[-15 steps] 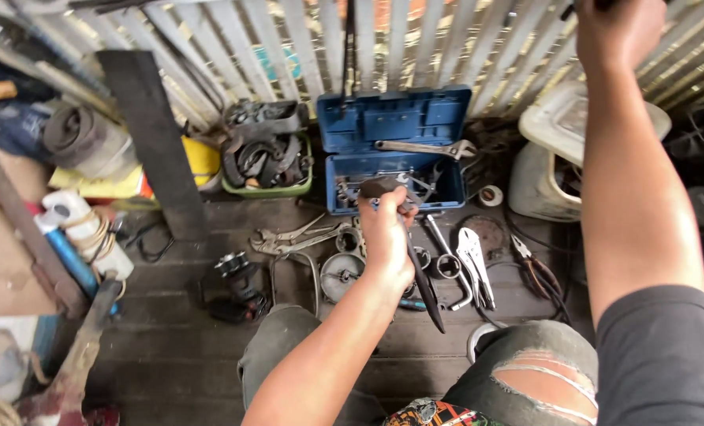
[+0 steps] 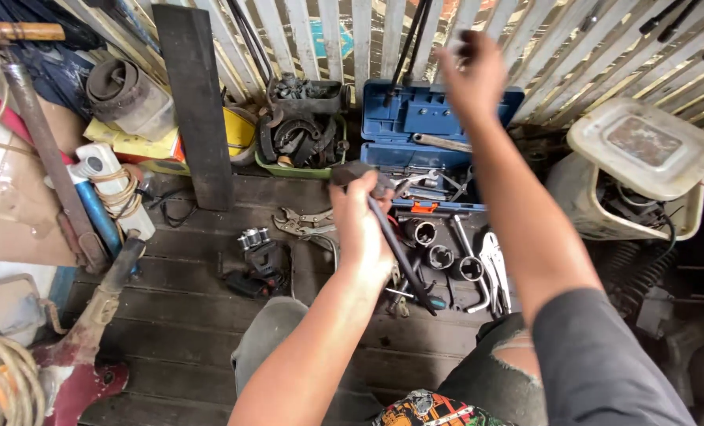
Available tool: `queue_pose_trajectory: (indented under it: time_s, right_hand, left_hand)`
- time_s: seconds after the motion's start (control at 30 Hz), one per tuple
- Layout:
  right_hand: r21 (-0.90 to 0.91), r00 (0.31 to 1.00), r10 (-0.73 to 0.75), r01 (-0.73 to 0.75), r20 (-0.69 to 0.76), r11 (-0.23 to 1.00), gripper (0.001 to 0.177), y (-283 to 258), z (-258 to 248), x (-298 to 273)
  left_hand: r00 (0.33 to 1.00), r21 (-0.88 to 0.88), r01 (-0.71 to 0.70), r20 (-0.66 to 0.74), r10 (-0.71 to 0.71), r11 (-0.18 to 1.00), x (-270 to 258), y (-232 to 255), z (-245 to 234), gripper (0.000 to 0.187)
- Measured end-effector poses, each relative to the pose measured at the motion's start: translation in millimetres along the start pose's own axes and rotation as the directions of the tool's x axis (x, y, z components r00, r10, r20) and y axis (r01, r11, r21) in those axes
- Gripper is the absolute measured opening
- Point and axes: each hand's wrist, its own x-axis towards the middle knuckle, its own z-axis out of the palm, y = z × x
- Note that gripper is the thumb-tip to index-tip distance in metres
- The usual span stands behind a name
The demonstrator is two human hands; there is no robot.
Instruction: Cleaning the floor with a broom and then repairing or assembling mechanical parts using hand tools in a workshop.
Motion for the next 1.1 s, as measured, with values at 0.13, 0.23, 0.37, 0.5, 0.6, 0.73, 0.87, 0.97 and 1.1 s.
queue_pose_trajectory:
  time_s: [0.13,0.23,0.37,0.5,0.6,0.73,0.87,0.97,1.1]
  right_hand:
    - [0.048,0.997,-0.044,0.048,-0.067,0.998,0.046,-21,80,16]
    - [-0.122,0.989,-0.043,0.026,-0.142,0.992,0.038,-22,104,19]
    - [-0.303,0.987,-0.094,0.052,-0.127,0.951,0.024,-20,100,21]
    - [-0.355,0.979,-0.157,0.101,-0.133,0.929,0.024,-21,99,19]
    - [-0.402,0.978,-0.136,0.062,-0.157,0.914,0.021,-16,105,22]
    - [-0.461,0.971,-0.197,0.115,-0.133,0.88,0.018,-20,93,17]
    - [-0.467,0.96,-0.26,0.183,-0.105,0.865,0.017,-3,82,22]
    - [-0.385,0.969,-0.22,0.162,-0.111,0.909,0.024,-29,77,18]
    - [-0.327,0.987,-0.111,0.069,-0.112,0.943,0.025,-13,92,15]
  left_hand:
    - [0.999,-0.069,0.005,-0.043,-0.008,0.998,5,33,-19,0.028]
    - [0.996,-0.106,-0.016,-0.088,0.006,0.994,15,51,-37,0.027]
    - [0.991,-0.142,-0.014,-0.137,-0.006,0.99,24,75,-50,0.026]
    - [0.995,-0.157,-0.091,-0.052,0.084,0.983,30,75,-70,0.023]
    - [0.995,-0.16,-0.077,-0.071,0.067,0.984,26,84,-70,0.023]
    - [0.996,-0.128,-0.066,-0.075,0.057,0.99,18,92,-71,0.024]
    - [0.997,-0.126,-0.058,-0.061,0.051,0.99,15,91,-67,0.023]
    - [0.998,-0.139,-0.063,-0.005,0.062,0.988,11,87,-70,0.021]
    - [0.999,-0.131,-0.033,0.008,0.034,0.991,4,90,-65,0.021]
